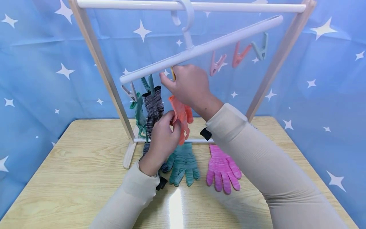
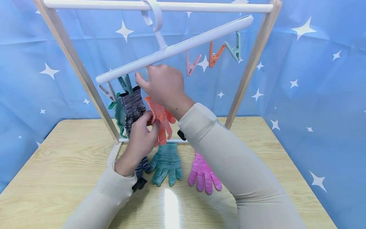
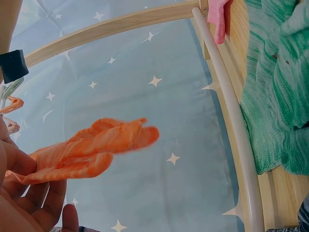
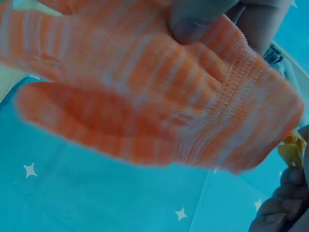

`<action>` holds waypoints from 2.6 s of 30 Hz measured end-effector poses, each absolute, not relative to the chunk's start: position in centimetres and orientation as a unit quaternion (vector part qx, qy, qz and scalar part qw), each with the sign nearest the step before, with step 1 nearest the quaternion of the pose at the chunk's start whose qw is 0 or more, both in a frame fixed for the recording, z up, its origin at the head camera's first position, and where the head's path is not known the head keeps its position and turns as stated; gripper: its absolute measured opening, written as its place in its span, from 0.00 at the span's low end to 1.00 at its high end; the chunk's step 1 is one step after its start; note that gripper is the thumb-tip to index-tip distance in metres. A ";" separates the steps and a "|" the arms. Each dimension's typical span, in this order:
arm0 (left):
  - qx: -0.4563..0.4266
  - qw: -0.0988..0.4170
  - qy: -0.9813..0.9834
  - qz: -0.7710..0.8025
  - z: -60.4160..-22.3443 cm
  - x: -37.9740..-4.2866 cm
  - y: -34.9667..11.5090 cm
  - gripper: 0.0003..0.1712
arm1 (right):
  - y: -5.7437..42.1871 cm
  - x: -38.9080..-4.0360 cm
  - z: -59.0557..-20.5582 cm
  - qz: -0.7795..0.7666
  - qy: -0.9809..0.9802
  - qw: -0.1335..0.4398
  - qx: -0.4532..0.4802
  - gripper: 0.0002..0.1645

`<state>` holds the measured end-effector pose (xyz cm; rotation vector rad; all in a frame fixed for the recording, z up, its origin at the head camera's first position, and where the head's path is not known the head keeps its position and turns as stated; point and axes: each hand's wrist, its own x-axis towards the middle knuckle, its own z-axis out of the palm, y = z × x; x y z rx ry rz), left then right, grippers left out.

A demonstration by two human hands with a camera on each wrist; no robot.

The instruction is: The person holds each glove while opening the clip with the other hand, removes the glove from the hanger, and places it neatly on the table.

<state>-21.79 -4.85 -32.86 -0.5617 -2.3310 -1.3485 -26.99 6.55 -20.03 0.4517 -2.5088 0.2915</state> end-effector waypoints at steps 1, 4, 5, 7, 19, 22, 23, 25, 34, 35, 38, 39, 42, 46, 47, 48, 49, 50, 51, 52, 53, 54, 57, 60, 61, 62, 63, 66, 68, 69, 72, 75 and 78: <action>-0.201 0.197 -0.832 -0.478 -32.9 -21.8 -4.8 0.08 | 6.6 -27.0 -20.0 0.109 -0.938 0.284 0.169 0.29; -0.204 0.200 -0.831 -0.478 -32.9 -21.7 -4.6 0.07 | 6.8 -26.8 -19.8 0.110 -0.937 0.283 0.171 0.29; -0.204 0.201 -0.830 -0.478 -32.9 -21.7 -4.6 0.07 | 6.9 -26.8 -19.8 0.110 -0.937 0.284 0.171 0.29; -0.205 0.199 -0.829 -0.481 -32.8 -21.7 -4.5 0.08 | 7.0 -26.8 -19.7 0.110 -0.937 0.285 0.170 0.29; -0.208 0.165 -0.821 -0.506 -32.6 -21.6 -4.4 0.12 | 7.1 -26.6 -19.6 0.115 -0.935 0.286 0.173 0.29; -0.208 0.161 -0.822 -0.505 -32.7 -21.6 -4.5 0.10 | 7.0 -26.6 -19.7 0.116 -0.934 0.288 0.174 0.29; -0.208 0.159 -0.822 -0.505 -32.7 -21.6 -4.5 0.09 | 7.0 -26.6 -19.7 0.117 -0.934 0.290 0.175 0.29; -0.209 0.155 -0.823 -0.505 -32.7 -21.7 -4.6 0.08 | 7.0 -26.6 -19.7 0.118 -0.933 0.291 0.176 0.29; -0.199 0.143 -0.829 -0.503 -32.4 -21.8 -4.5 0.13 | 7.0 -26.6 -19.7 0.126 -0.930 0.295 0.178 0.29; -0.198 0.142 -0.829 -0.503 -32.4 -21.8 -4.5 0.13 | 7.0 -26.6 -19.8 0.127 -0.930 0.296 0.179 0.30; -0.199 0.141 -0.828 -0.505 -32.5 -21.8 -4.5 0.14 | 7.0 -26.6 -19.9 0.126 -0.928 0.300 0.179 0.30; -0.199 0.141 -0.827 -0.507 -32.4 -21.8 -4.5 0.14 | 7.1 -26.6 -20.0 0.124 -0.928 0.303 0.179 0.31; -0.201 0.144 -0.822 -0.513 -32.4 -21.9 -4.4 0.14 | 7.2 -26.7 -20.0 0.115 -0.927 0.309 0.180 0.31; -0.200 0.142 -0.818 -0.521 -32.6 -21.9 -4.5 0.14 | 7.3 -26.6 -20.2 0.113 -0.926 0.311 0.185 0.32; -0.199 0.142 -0.818 -0.521 -32.6 -21.9 -4.5 0.14 | 7.4 -26.6 -20.2 0.112 -0.926 0.310 0.185 0.32; -0.199 0.142 -0.818 -0.521 -32.6 -21.9 -4.5 0.14 | 7.4 -26.6 -20.2 0.112 -0.926 0.310 0.186 0.33; -0.200 0.142 -0.818 -0.521 -32.6 -21.9 -4.5 0.14 | 7.5 -26.5 -20.3 0.111 -0.925 0.311 0.186 0.33; -0.200 0.142 -0.818 -0.520 -32.6 -21.9 -4.5 0.14 | 7.5 -26.5 -20.3 0.110 -0.925 0.312 0.188 0.34; -0.200 0.143 -0.819 -0.519 -32.6 -21.9 -4.4 0.14 | 7.6 -26.4 -20.4 0.109 -0.925 0.312 0.189 0.34; -0.199 0.144 -0.820 -0.518 -32.6 -21.8 -4.4 0.14 | 7.7 -26.4 -20.5 0.108 -0.925 0.312 0.190 0.34; -0.198 0.144 -0.820 -0.517 -32.6 -21.8 -4.4 0.14 | 7.8 -26.3 -20.6 0.108 -0.925 0.311 0.191 0.34; -0.197 0.144 -0.821 -0.517 -32.6 -21.8 -4.4 0.14 | 7.9 -26.2 -20.7 0.110 -0.925 0.309 0.193 0.34; -0.194 0.143 -0.822 -0.516 -32.7 -21.7 -4.4 0.15 | 8.4 -25.7 -21.2 0.123 -0.925 0.303 0.195 0.33; -0.197 0.141 -0.820 -0.518 -32.6 -21.7 -4.4 0.15 | 9.2 -25.2 -21.9 0.144 -0.919 0.308 0.199 0.31; -0.197 0.142 -0.819 -0.519 -32.7 -21.7 -4.3 0.15 | 9.6 -25.0 -22.3 0.152 -0.915 0.313 0.204 0.30; -0.197 0.143 -0.819 -0.520 -32.8 -21.6 -4.3 0.15 | 10.0 -24.8 -22.7 0.163 -0.911 0.317 0.210 0.29; -0.199 0.145 -0.818 -0.520 -32.7 -21.6 -4.3 0.15 | 10.3 -24.6 -23.0 0.173 -0.906 0.322 0.214 0.29; -0.202 0.153 -0.818 -0.517 -32.7 -21.6 -4.3 0.14 | 11.5 -23.8 -24.2 0.201 -0.896 0.332 0.217 0.28; -0.205 0.154 -0.816 -0.518 -32.6 -21.6 -4.2 0.14 | 12.5 -23.2 -25.2 0.217 -0.895 0.331 0.208 0.27; -0.206 0.153 -0.816 -0.519 -32.6 -21.6 -4.2 0.14 | 12.9 -22.8 -25.7 0.222 -0.896 0.329 0.201 0.27; -0.208 0.150 -0.814 -0.521 -32.6 -21.6 -4.1 0.14 | 14.5 -21.8 -27.1 0.236 -0.903 0.313 0.177 0.28; -0.205 0.154 -0.817 -0.517 -32.6 -21.6 -4.0 0.14 | 15.8 -21.0 -28.5 0.248 -0.910 0.293 0.158 0.28; -0.201 0.161 -0.820 -0.511 -32.6 -21.5 -3.9 0.15 | 17.0 -20.5 -29.8 0.257 -0.915 0.277 0.141 0.29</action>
